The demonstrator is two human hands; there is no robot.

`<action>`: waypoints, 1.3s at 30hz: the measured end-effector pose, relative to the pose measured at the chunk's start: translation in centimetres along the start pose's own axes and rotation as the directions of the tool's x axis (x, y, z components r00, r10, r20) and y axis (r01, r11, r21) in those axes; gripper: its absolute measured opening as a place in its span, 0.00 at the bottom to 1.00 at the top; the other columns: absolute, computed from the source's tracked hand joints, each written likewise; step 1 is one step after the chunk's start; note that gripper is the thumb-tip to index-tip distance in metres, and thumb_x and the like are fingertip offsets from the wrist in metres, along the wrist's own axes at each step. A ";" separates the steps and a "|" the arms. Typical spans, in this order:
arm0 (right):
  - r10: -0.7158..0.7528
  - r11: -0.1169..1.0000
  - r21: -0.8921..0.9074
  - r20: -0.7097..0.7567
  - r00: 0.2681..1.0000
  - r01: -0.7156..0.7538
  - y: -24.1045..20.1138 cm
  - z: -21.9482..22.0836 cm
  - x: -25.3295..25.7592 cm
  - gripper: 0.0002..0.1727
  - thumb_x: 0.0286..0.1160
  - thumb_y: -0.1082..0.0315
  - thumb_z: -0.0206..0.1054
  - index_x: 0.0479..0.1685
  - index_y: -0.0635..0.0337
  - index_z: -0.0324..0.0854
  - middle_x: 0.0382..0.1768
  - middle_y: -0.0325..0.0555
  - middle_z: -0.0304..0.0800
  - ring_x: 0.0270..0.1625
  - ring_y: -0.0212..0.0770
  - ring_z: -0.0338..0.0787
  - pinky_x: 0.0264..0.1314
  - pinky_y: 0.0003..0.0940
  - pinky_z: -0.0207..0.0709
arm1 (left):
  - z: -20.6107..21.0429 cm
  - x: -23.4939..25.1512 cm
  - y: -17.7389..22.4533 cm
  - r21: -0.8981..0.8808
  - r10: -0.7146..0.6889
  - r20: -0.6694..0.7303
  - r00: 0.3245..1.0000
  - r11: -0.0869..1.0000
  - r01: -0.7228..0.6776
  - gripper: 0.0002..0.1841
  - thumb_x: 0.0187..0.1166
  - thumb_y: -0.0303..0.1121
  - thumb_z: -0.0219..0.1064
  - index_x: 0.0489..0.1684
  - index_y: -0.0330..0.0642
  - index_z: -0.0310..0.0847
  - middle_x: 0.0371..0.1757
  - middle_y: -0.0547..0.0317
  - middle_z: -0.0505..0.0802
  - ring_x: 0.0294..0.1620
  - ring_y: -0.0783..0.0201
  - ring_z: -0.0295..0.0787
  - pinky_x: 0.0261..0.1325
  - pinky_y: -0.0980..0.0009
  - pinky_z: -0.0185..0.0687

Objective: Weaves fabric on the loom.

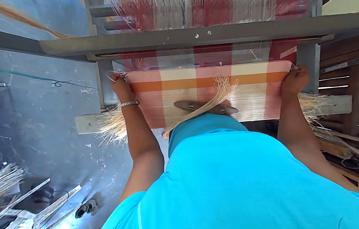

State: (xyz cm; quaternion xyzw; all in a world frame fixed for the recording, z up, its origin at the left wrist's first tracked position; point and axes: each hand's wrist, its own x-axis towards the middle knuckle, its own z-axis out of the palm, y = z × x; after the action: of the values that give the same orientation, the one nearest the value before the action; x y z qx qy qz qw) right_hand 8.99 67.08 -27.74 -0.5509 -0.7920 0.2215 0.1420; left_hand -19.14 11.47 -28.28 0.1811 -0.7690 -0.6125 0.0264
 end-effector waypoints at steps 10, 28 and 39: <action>-0.057 0.997 0.065 0.097 0.994 0.051 -0.1 -1.6 2.4 0.22 0.89 0.55 0.54 0.66 0.60 0.84 0.61 0.57 0.90 0.67 0.51 0.87 0.75 0.53 0.73 | -0.2 -0.3 -0.1 0.114 0.028 0.002 1.000 0.993 -0.028 0.07 0.85 0.26 0.52 0.42 0.40 0.77 0.36 0.64 0.80 0.35 0.73 0.75 0.42 0.71 0.75; -0.064 0.987 0.157 0.125 0.990 0.044 1.5 -0.9 1.6 0.22 0.90 0.60 0.51 0.70 0.65 0.80 0.63 0.59 0.88 0.67 0.42 0.86 0.76 0.38 0.73 | -3.5 1.3 0.6 -0.364 0.005 0.353 0.936 0.922 0.132 0.21 0.89 0.32 0.44 0.72 0.52 0.79 0.23 0.76 0.71 0.21 0.76 0.66 0.31 0.78 0.70; -0.037 0.978 0.207 0.237 0.971 -0.014 1.4 -2.6 2.5 0.21 0.88 0.61 0.54 0.68 0.66 0.81 0.65 0.66 0.85 0.68 0.57 0.84 0.73 0.58 0.74 | -2.7 0.1 1.5 0.554 0.028 0.150 0.988 0.826 -0.107 0.26 0.91 0.42 0.46 0.61 0.25 0.81 0.58 0.30 0.88 0.61 0.42 0.86 0.67 0.42 0.77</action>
State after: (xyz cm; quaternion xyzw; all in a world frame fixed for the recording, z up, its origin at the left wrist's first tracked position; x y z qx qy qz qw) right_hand 10.44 70.33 -26.28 -0.4977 -0.7792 0.3668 0.1032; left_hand -18.92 9.22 -26.19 0.1116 -0.9206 -0.3697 -0.0583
